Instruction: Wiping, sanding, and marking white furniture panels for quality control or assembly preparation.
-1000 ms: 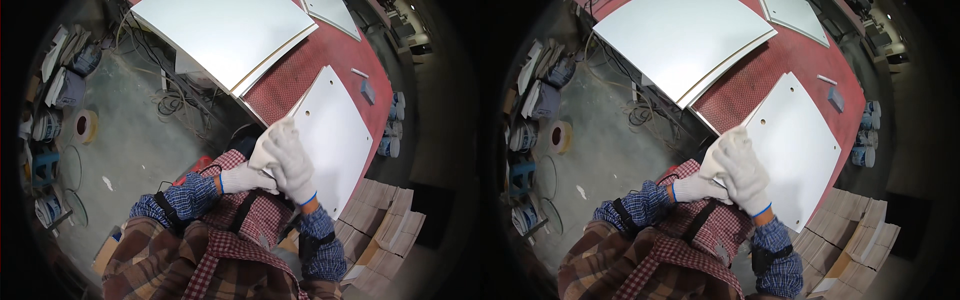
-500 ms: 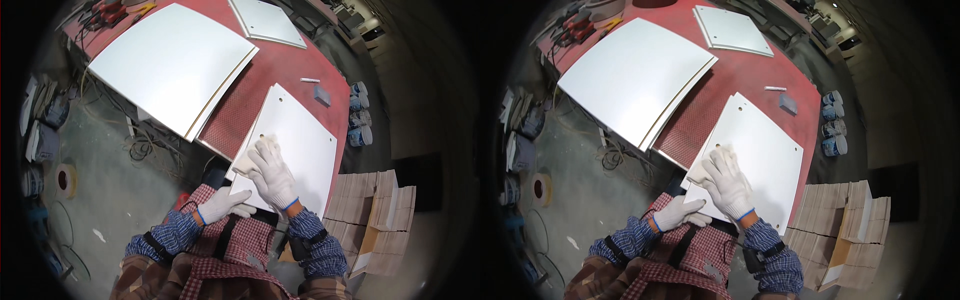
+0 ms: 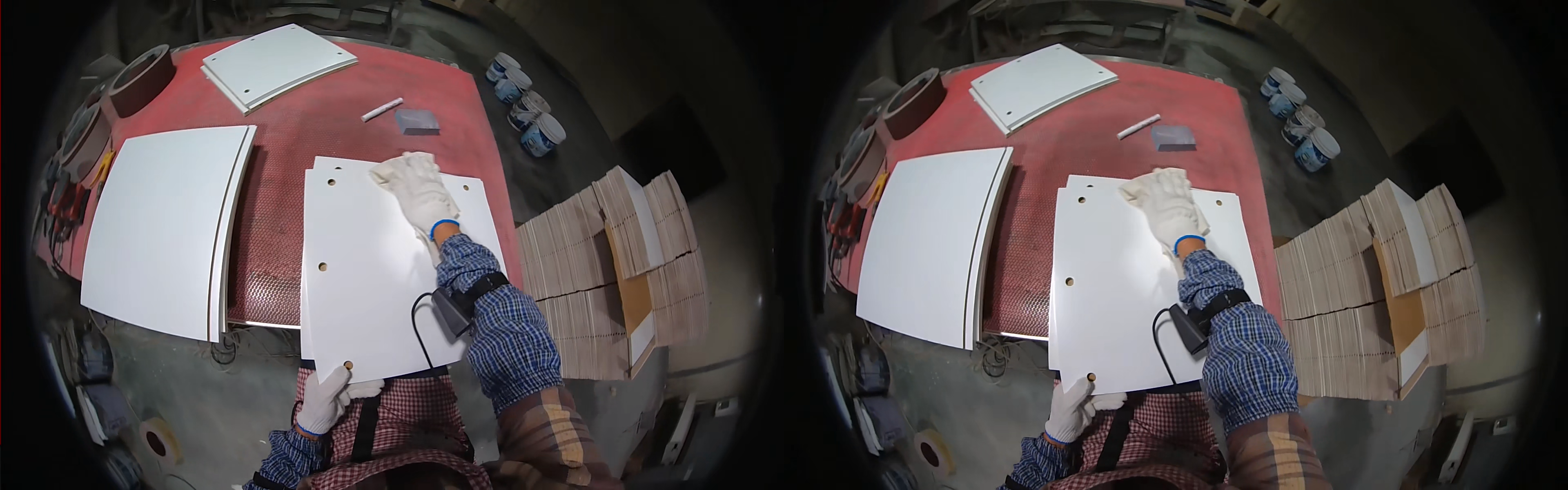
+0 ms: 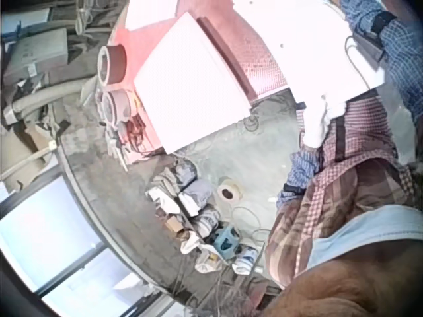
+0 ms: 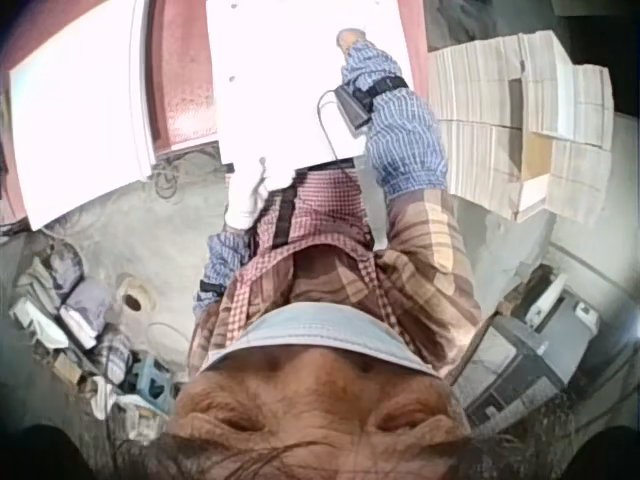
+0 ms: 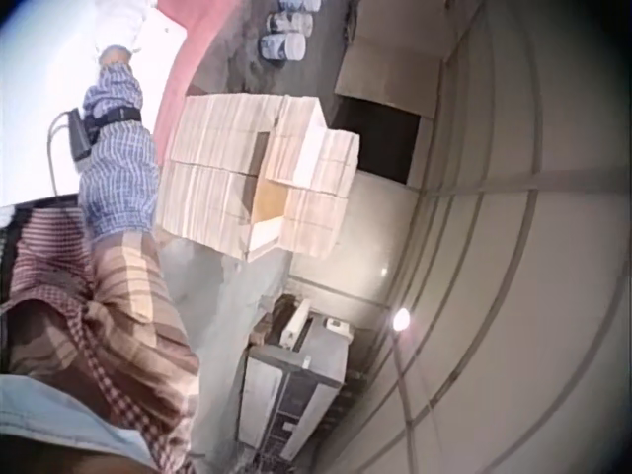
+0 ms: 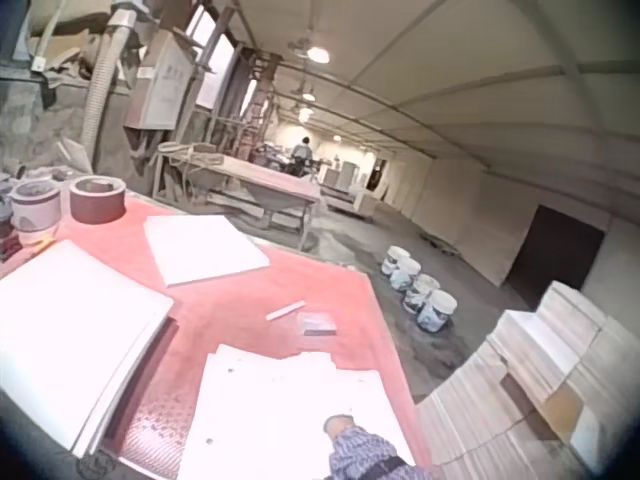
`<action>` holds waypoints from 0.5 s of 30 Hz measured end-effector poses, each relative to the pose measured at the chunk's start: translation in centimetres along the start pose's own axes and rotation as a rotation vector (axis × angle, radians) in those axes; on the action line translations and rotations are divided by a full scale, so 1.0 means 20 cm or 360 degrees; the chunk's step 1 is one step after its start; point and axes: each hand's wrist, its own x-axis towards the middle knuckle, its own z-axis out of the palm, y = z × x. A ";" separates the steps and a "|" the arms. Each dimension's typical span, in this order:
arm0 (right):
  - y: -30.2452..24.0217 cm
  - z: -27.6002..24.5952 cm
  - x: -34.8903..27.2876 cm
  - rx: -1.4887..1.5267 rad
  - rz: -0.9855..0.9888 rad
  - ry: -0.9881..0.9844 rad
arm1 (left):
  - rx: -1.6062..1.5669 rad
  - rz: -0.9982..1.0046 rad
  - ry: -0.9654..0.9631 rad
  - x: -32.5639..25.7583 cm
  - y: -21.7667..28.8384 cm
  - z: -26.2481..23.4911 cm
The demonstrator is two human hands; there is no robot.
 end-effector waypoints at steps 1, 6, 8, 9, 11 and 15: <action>0.17 0.02 -0.08 -0.0065 0.0161 0.0106 | 0.0034 -0.0029 -0.0035 0.02 0.01 0.02; 0.50 -0.01 -0.48 -0.0118 0.0526 0.0285 | 0.0138 0.0029 -0.0101 0.06 0.01 0.07; 0.34 -0.12 -0.59 0.0025 0.0567 0.0125 | 0.0153 0.0107 -0.0069 0.04 0.00 0.04; 0.31 -0.14 -0.68 0.0052 0.0562 0.0248 | 0.0156 0.0145 -0.0080 0.05 -0.01 0.04; 0.22 -0.17 -0.85 0.0074 0.0520 0.0262 | 0.0187 0.0125 -0.0145 0.06 0.00 0.03; -0.29 -0.34 -1.05 0.0265 0.0377 0.0273 | 0.0267 0.0081 -0.0136 0.07 0.00 0.03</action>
